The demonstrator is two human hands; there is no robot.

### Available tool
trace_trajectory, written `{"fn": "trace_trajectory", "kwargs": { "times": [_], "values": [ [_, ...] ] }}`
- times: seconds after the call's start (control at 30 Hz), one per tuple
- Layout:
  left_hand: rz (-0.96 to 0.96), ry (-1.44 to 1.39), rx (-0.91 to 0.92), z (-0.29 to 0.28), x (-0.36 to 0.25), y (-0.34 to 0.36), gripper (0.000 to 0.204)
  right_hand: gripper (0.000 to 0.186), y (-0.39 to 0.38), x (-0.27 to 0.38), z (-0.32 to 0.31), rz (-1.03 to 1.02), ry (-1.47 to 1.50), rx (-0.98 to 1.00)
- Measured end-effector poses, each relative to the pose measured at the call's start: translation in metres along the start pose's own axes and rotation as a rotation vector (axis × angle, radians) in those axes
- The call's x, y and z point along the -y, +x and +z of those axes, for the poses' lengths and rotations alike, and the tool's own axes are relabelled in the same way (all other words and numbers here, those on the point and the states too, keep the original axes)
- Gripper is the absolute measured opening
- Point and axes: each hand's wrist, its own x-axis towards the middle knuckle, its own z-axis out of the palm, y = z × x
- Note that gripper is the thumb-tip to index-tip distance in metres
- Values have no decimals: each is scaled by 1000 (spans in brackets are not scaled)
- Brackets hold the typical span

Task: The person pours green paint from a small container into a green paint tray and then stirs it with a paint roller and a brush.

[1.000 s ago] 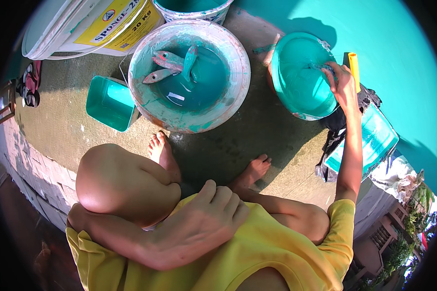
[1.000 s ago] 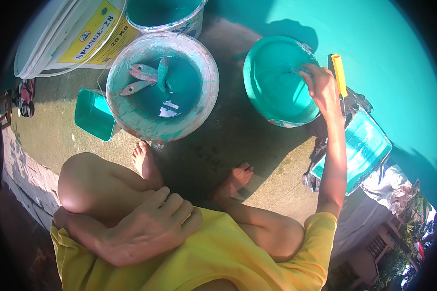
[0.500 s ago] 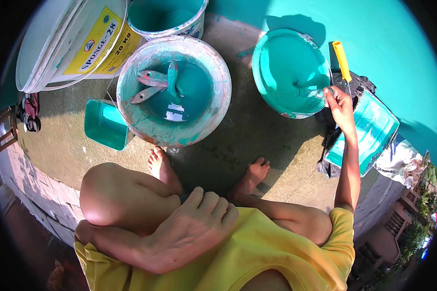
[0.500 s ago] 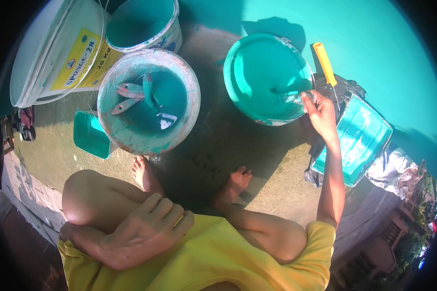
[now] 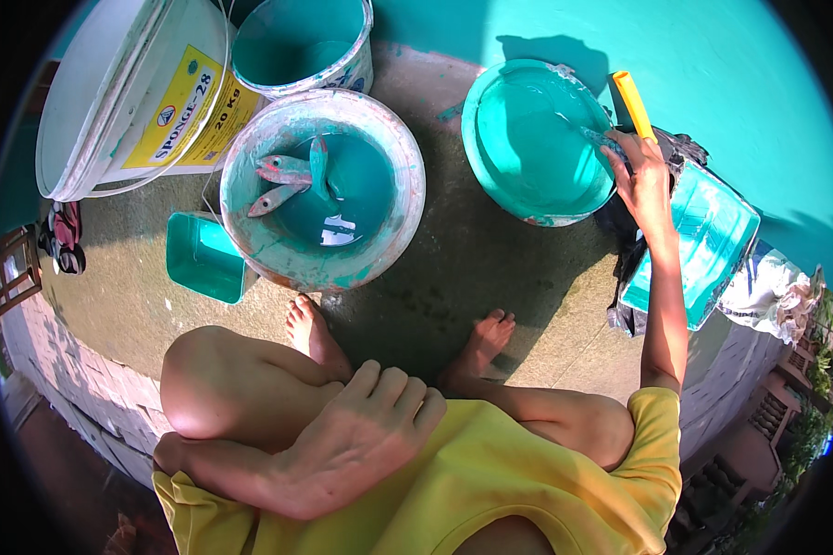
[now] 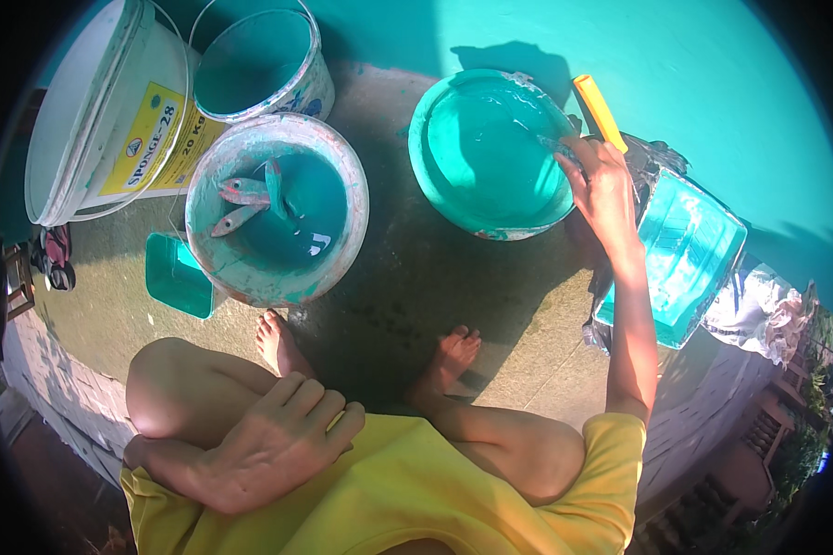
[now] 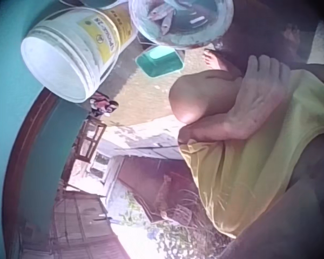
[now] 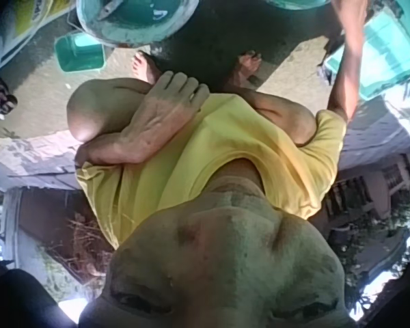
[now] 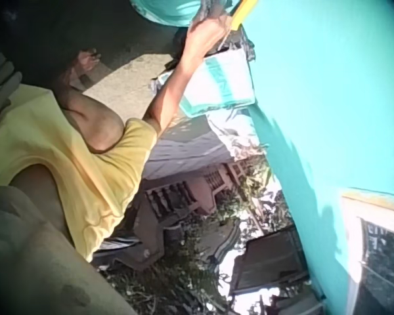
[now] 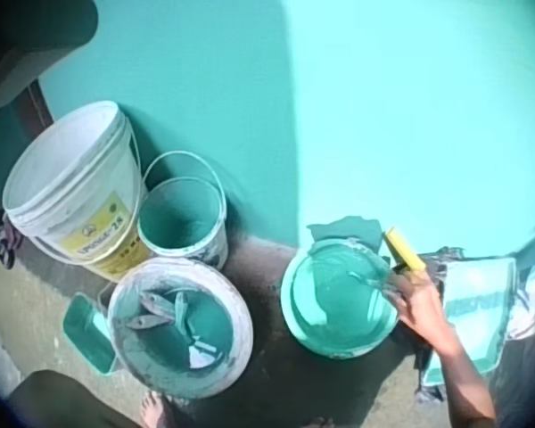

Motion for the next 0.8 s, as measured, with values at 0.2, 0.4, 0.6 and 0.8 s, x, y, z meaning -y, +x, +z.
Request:
{"fn": "trace_trajectory", "kwargs": {
  "times": [0.2,0.4,0.6,0.8],
  "values": [
    [-32,-79,-77,9,-3,-4,19,24,-26,-2,6,186,38,202],
    [-4,-35,-59,6,-1,-4,25,29,-25,21,8,305,346,259],
    [-28,-139,176,-1,-5,-3,31,23,0,40,29,28,306,64],
    [-54,-192,158,-1,-5,-7,38,22,11,9,46,-71,-32,46]
  ]
}}
